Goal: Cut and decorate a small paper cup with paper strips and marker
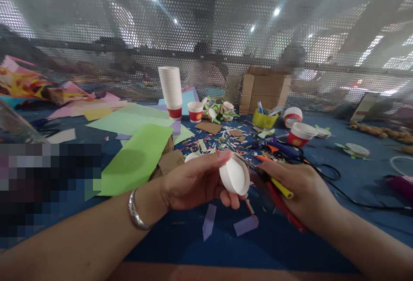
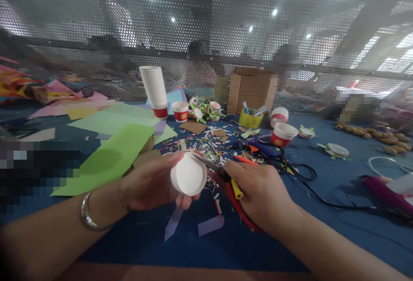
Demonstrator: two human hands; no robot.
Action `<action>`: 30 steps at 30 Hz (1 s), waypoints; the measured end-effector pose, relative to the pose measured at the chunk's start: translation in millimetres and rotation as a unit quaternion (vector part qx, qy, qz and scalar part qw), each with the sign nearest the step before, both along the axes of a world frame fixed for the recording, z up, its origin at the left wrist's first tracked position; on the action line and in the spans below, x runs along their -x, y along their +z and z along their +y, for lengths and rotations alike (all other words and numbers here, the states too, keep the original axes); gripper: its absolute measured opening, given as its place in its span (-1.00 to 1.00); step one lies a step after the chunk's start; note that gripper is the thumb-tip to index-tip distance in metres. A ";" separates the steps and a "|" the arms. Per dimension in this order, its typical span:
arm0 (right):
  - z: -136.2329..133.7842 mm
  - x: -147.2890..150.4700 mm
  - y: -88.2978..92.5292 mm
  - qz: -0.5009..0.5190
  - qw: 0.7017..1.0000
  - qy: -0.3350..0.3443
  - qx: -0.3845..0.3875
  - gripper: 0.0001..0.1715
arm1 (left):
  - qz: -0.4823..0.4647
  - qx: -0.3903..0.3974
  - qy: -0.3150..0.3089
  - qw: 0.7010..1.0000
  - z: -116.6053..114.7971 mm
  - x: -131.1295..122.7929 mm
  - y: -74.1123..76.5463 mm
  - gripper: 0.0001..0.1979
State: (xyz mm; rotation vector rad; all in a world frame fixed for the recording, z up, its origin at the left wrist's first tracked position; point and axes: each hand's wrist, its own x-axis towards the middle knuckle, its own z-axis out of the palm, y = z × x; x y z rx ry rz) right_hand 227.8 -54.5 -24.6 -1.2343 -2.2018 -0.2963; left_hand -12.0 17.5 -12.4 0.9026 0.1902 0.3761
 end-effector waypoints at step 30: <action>-2.0 3.3 4.2 0.012 0.999 -0.003 0.041 -0.83 | 0.012 -0.155 0.110 0.982 -6.3 2.9 9.2 -0.51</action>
